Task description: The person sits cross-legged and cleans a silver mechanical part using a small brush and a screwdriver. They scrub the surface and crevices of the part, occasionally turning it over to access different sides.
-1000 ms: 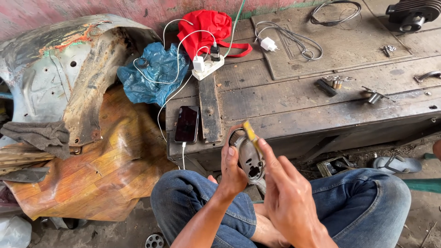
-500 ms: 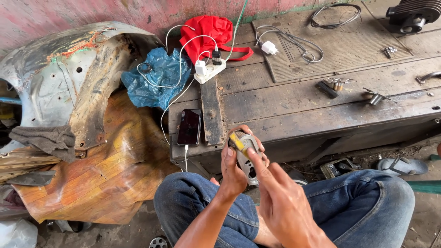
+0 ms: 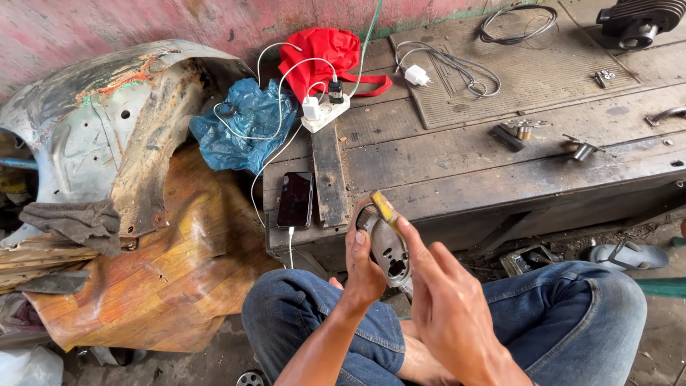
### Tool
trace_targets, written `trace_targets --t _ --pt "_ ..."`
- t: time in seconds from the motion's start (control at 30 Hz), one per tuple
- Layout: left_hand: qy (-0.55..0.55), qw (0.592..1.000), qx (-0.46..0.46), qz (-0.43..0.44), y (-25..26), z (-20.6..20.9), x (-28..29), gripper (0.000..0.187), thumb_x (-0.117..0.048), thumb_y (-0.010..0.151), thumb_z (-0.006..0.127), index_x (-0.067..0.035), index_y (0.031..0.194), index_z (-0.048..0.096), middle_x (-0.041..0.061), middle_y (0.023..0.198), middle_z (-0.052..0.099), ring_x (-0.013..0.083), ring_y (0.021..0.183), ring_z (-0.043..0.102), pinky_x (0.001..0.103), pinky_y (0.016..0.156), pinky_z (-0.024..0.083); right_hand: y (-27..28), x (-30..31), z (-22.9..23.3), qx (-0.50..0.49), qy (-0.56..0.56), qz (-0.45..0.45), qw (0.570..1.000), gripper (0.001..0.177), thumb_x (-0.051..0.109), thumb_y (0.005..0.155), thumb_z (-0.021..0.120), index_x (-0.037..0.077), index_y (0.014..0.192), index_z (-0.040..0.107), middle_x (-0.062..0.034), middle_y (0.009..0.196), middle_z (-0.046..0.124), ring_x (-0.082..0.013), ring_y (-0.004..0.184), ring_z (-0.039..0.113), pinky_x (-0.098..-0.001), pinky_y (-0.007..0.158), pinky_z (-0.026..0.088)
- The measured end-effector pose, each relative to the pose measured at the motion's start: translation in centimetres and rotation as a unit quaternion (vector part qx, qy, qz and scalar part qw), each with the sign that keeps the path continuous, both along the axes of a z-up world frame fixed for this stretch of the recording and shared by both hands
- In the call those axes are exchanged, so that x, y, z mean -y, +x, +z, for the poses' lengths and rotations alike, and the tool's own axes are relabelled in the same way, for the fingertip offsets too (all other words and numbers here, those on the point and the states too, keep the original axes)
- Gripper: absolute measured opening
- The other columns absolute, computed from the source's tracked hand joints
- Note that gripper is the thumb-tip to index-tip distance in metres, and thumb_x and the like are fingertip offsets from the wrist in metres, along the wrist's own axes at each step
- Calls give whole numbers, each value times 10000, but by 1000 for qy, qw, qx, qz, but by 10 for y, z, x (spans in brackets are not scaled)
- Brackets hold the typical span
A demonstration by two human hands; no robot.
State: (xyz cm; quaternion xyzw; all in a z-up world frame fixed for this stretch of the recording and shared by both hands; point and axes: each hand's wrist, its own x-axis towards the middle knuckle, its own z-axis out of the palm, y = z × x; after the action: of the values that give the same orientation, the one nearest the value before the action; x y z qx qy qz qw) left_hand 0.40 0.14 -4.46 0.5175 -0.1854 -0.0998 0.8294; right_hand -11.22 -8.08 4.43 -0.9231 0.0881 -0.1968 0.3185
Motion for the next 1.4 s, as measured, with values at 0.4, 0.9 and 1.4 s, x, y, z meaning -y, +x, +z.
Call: trace_targets --t 0.4,0.9,1.4 --pt "18 999 47 -6 1 19 -1 651 -645 944 451 -75 1245 538 56 897 653 124 758 593 295 644 492 -3 2 3 16 3 3 1000 539 140 1042 446 166 1579 420 -36 778 483 -234 561 477 -386 537 477" --pt "-42 991 115 -59 1 40 -1 684 -755 986 459 -94 1149 528 77 884 672 153 785 624 324 735 535 -10 -1 2 -18 8 30 999 578 144 1030 468 206 1597 378 -31 771 490 -226 480 445 -398 427 404" --pt "-244 928 -212 -188 3 7 2 617 -611 972 442 -123 1348 464 136 899 590 316 646 587 459 533 538 -13 11 1 53 -18 -12 998 535 66 1014 466 141 1543 479 -33 789 503 -221 569 468 -365 553 482"
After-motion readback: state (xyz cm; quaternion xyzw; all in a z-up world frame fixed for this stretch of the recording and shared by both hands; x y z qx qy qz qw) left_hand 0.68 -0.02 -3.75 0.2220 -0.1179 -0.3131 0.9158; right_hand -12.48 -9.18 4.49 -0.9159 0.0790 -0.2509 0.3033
